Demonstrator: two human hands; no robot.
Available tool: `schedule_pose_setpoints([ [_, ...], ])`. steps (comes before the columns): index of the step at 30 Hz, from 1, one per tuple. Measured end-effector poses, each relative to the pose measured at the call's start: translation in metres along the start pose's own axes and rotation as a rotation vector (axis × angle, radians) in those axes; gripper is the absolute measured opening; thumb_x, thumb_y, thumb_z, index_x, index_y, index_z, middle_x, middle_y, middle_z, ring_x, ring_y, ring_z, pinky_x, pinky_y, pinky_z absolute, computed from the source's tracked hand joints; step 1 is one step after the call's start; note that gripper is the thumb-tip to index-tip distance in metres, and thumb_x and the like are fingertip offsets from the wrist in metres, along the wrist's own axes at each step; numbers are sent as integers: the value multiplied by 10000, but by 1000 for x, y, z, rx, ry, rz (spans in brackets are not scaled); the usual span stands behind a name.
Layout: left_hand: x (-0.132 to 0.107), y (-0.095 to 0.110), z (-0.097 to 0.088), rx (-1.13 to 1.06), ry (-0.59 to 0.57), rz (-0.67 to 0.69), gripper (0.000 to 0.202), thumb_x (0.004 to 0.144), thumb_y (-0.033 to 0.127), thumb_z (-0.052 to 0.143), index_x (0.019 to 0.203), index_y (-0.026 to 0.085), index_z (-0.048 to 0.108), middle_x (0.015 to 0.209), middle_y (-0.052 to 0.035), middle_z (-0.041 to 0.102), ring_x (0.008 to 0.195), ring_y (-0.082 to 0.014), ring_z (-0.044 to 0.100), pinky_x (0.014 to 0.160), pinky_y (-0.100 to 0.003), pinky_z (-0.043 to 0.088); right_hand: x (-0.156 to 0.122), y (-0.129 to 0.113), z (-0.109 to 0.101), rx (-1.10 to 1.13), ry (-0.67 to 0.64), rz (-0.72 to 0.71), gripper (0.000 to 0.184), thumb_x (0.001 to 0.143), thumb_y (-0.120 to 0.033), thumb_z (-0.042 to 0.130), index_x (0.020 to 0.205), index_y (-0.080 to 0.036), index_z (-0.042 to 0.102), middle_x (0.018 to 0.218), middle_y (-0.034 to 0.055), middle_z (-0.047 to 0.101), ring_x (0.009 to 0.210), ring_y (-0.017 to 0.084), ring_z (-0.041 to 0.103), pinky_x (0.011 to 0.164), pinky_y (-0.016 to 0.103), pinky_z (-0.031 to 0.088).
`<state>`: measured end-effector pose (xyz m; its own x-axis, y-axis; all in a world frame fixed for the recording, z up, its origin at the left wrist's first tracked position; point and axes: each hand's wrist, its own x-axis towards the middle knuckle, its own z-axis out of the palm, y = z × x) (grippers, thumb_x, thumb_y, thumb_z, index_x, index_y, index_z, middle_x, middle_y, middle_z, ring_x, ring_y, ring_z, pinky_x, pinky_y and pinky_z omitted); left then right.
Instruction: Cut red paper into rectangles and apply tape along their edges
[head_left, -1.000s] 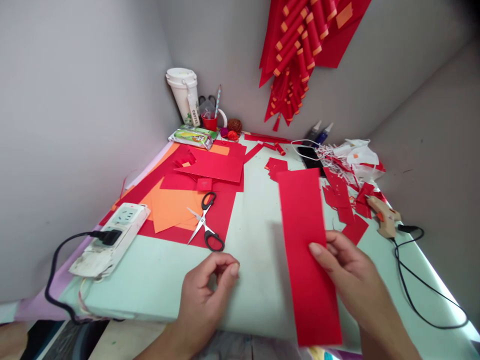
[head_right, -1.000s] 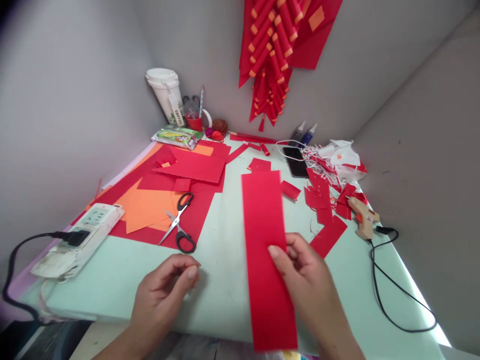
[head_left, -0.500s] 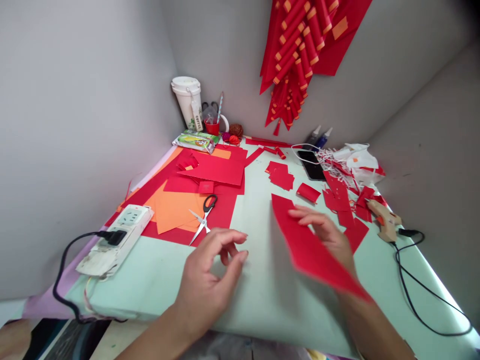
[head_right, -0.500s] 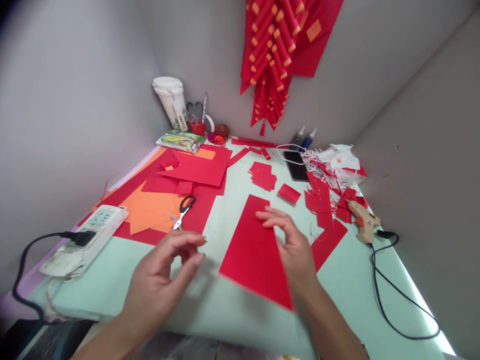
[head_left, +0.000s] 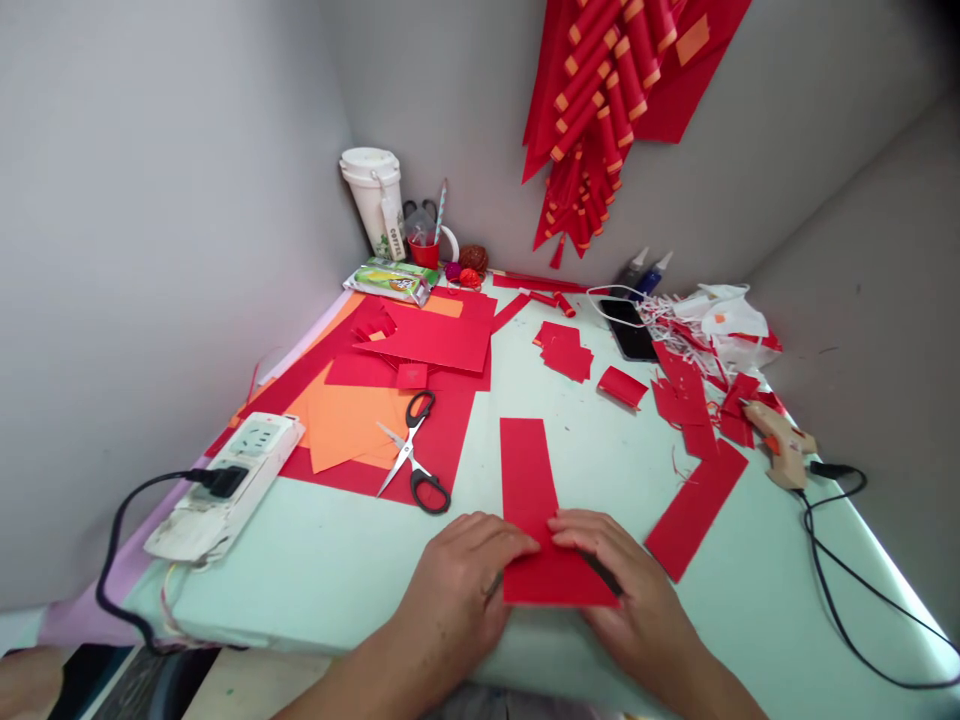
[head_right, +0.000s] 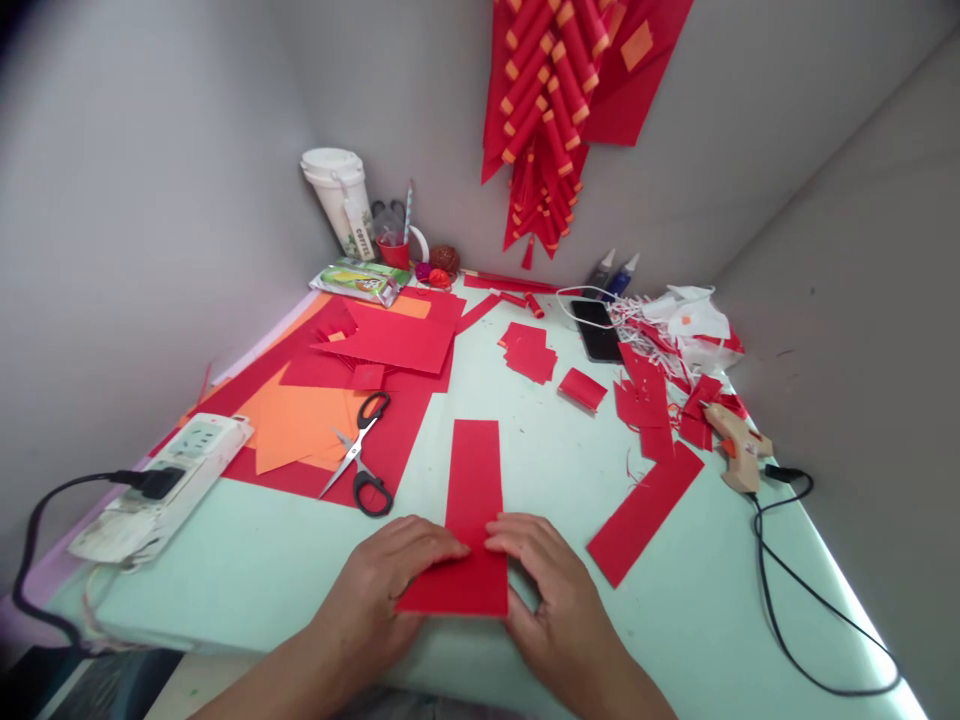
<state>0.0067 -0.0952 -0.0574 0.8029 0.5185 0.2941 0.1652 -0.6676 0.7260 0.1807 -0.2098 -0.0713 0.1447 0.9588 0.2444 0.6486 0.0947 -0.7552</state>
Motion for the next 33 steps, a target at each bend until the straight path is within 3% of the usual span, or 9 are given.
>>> schedule_pose_setpoints([
  [3, 0, 5, 4, -1, -36, -125, 131, 887, 231, 561, 950, 209, 673, 817, -34, 719, 742, -182, 647, 684, -274, 501, -6, -10, 6, 34, 39, 145, 157, 906, -279, 513, 966, -238, 653, 953, 56, 710, 913, 210, 664, 799, 312, 534],
  [7, -1, 5, 12, -46, -29, -353, 254, 887, 362, 587, 1095, 218, 611, 813, -10, 711, 667, -160, 639, 591, -233, 482, -1, -18, 12, 66, 115, 445, 299, 929, -418, 473, 758, -209, 603, 696, 19, 661, 655, 177, 627, 614, 253, 502],
  [12, -6, 0, 20, -72, 26, -455, 531, 890, 301, 565, 1374, 216, 364, 881, -7, 704, 674, -143, 657, 599, -219, 505, 15, -18, 14, 91, 107, 603, 355, 905, -500, 483, 1063, -198, 581, 697, -4, 664, 604, 172, 627, 572, 245, 496],
  [17, -15, 0, 23, 121, 92, -324, 577, 901, 247, 527, 1431, 232, 297, 940, -43, 682, 806, -183, 678, 669, -264, 549, 20, -14, 20, -104, 108, 597, 446, 899, -478, 479, 1237, -193, 540, 991, 70, 708, 765, 201, 686, 636, 284, 534],
  [24, -18, -3, 27, 344, 163, -73, 360, 894, 200, 533, 1253, 164, 534, 1219, -172, 571, 1076, -273, 599, 863, -420, 560, 18, -5, 29, -227, 116, 558, 477, 916, -431, 465, 1329, -195, 504, 905, 51, 700, 781, 219, 689, 642, 316, 544],
  [33, -12, -3, 25, 383, 117, 9, 304, 904, 191, 538, 1197, 129, 591, 1276, -164, 602, 1143, -277, 588, 920, -436, 559, 15, 3, 34, -315, 133, 359, 393, 966, -346, 415, 1292, -184, 562, 1146, 102, 673, 1020, 226, 657, 822, 340, 549],
])
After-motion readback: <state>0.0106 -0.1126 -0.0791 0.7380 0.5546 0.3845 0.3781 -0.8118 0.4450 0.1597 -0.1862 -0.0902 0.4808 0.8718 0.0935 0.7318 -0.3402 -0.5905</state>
